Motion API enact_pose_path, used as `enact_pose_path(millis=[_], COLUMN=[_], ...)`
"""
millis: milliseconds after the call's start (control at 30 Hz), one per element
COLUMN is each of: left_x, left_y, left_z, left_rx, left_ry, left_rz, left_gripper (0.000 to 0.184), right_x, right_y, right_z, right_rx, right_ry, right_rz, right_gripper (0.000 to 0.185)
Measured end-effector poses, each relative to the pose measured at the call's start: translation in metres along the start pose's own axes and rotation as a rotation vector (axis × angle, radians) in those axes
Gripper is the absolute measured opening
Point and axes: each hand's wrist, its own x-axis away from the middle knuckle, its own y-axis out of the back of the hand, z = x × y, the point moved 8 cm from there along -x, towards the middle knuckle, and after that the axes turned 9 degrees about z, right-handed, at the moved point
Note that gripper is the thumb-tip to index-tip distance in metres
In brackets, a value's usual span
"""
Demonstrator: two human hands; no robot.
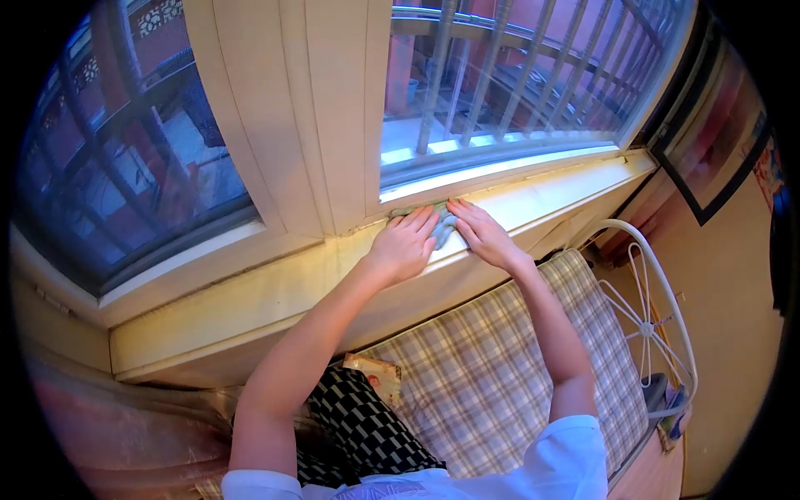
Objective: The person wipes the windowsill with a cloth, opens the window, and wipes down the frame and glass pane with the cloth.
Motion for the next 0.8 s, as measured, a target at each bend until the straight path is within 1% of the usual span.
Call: enact_pose_path(millis=[33, 100, 133, 200, 233, 300, 333, 433, 533, 600, 667, 800], left_x=[-0.001, -0.006, -0.008, -0.009, -0.009, -0.008, -0.008, -0.006, -0.004, -0.002, 0.004, 0.022], left_y=[0.000, -0.003, -0.003, -0.007, -0.006, -0.005, -0.005, -0.005, -0.003, -0.005, -0.004, -0.003], left_z=[0.001, 0.003, 0.004, 0.005, 0.004, 0.003, 0.003, 0.003, 0.002, 0.002, 0.001, 0.001], left_rx=[0.004, 0.011, 0.014, 0.027, 0.029, 0.001, 0.003, 0.006, -0.014, -0.030, -0.050, -0.034], left_ry=[0.001, 0.003, -0.001, 0.003, -0.004, 0.002, -0.007, -0.022, -0.038, -0.035, -0.051, -0.066], left_rz=[-0.001, 0.040, 0.037, 0.066, 0.063, 0.048, 0.043, 0.022, 0.020, 0.064, 0.061, 0.075], left_gripper=[0.053, 0.054, 0.054, 0.055, 0.055, 0.053, 0.053, 0.053, 0.053, 0.055, 0.055, 0.055], right_x=[0.001, 0.004, 0.005, 0.011, 0.013, 0.018, 0.019, 0.024, 0.026, 0.027, 0.029, 0.030], right_y=[-0.004, -0.003, -0.006, -0.006, -0.011, -0.014, -0.018, -0.021, -0.027, -0.032, -0.036, -0.039], right_z=[0.000, 0.001, 0.002, 0.002, 0.003, 0.008, 0.012, 0.023, 0.033, 0.037, 0.043, 0.059], right_rx=[0.002, 0.017, 0.022, -0.012, -0.006, 0.040, 0.049, 0.052, 0.050, 0.042, 0.080, 0.073], right_ry=[0.000, -0.028, -0.030, -0.062, -0.066, -0.096, -0.100, -0.139, -0.182, -0.186, -0.183, -0.197], right_rz=[0.004, -0.144, -0.143, -0.232, -0.234, -0.336, -0.339, -0.469, -0.496, -0.517, -0.563, -0.544], right_gripper=[0.042, 0.041, 0.041, 0.038, 0.038, 0.036, 0.036, 0.033, 0.034, 0.034, 0.033, 0.034])
